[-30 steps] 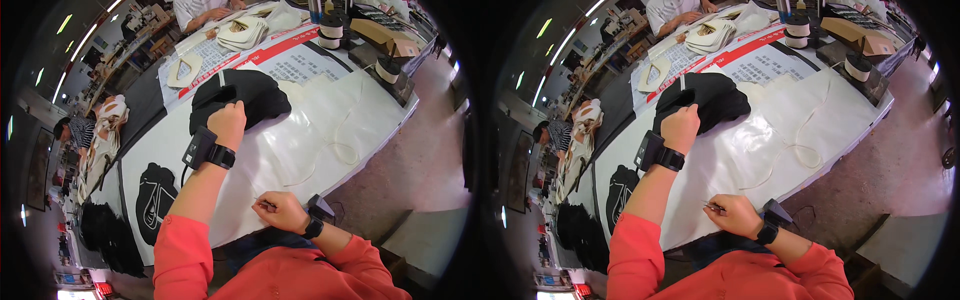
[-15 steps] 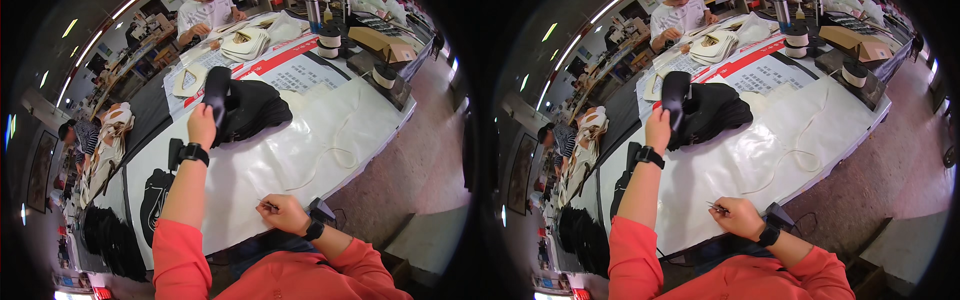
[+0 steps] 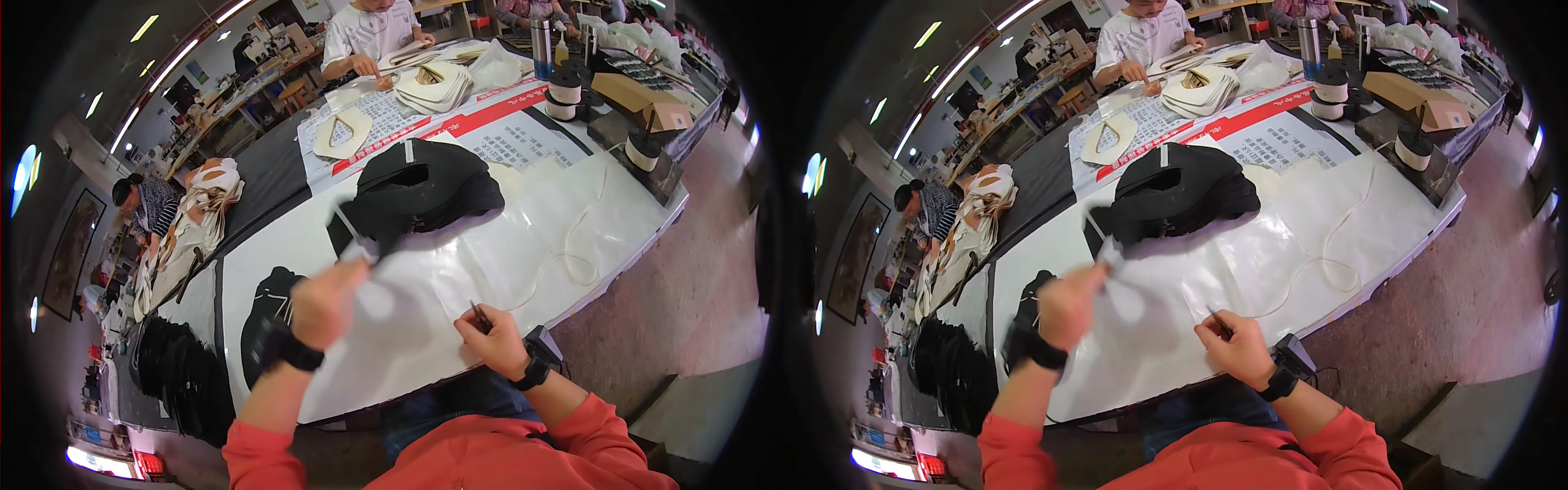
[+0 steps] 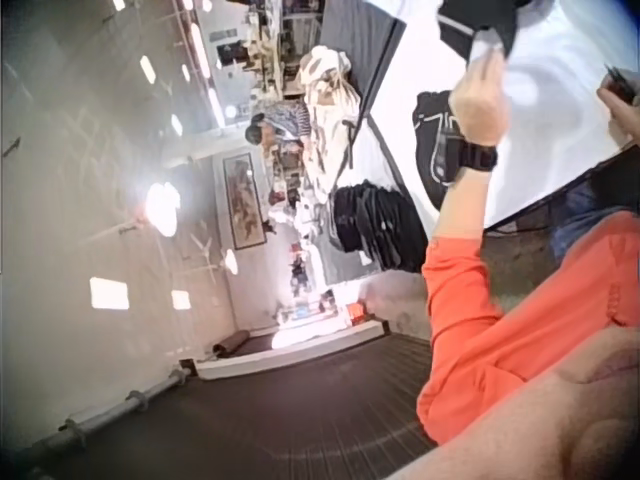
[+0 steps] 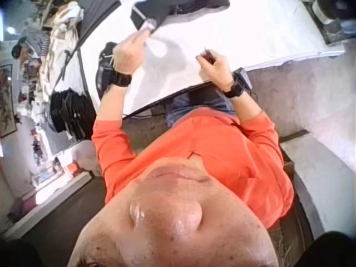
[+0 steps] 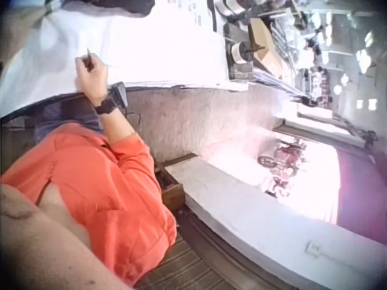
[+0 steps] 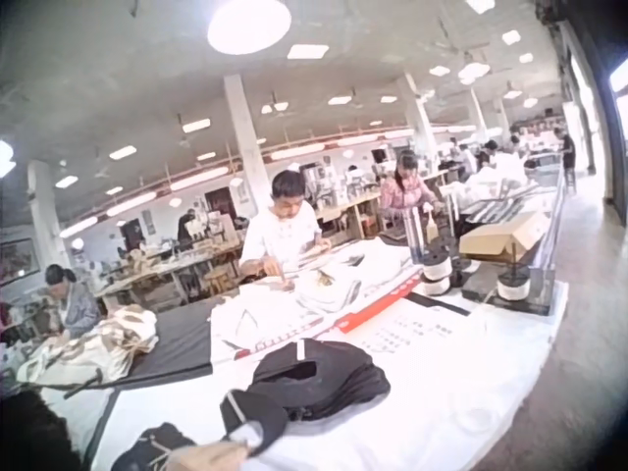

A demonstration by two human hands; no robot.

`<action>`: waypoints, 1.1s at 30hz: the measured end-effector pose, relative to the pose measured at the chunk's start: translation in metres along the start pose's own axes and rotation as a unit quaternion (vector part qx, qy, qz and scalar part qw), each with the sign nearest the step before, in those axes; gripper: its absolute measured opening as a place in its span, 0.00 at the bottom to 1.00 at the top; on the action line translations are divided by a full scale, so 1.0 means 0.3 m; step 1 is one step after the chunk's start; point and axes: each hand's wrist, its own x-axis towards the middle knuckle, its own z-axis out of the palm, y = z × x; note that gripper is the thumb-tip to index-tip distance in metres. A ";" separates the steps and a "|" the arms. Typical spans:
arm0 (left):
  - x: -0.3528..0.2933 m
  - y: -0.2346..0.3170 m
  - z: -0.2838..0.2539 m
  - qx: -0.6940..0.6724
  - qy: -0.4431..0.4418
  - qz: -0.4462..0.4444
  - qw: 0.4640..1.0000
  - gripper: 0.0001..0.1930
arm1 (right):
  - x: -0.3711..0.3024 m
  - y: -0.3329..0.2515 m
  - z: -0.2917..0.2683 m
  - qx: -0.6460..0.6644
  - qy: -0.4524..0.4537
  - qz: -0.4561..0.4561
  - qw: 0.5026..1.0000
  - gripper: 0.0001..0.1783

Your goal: Trimming excess material from shoe upper components using small shears.

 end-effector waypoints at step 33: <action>-0.237 0.457 0.058 -0.222 -0.062 -0.234 0.945 0.21 | 0.088 -0.169 -0.143 -0.239 -0.166 -0.128 0.948 0.13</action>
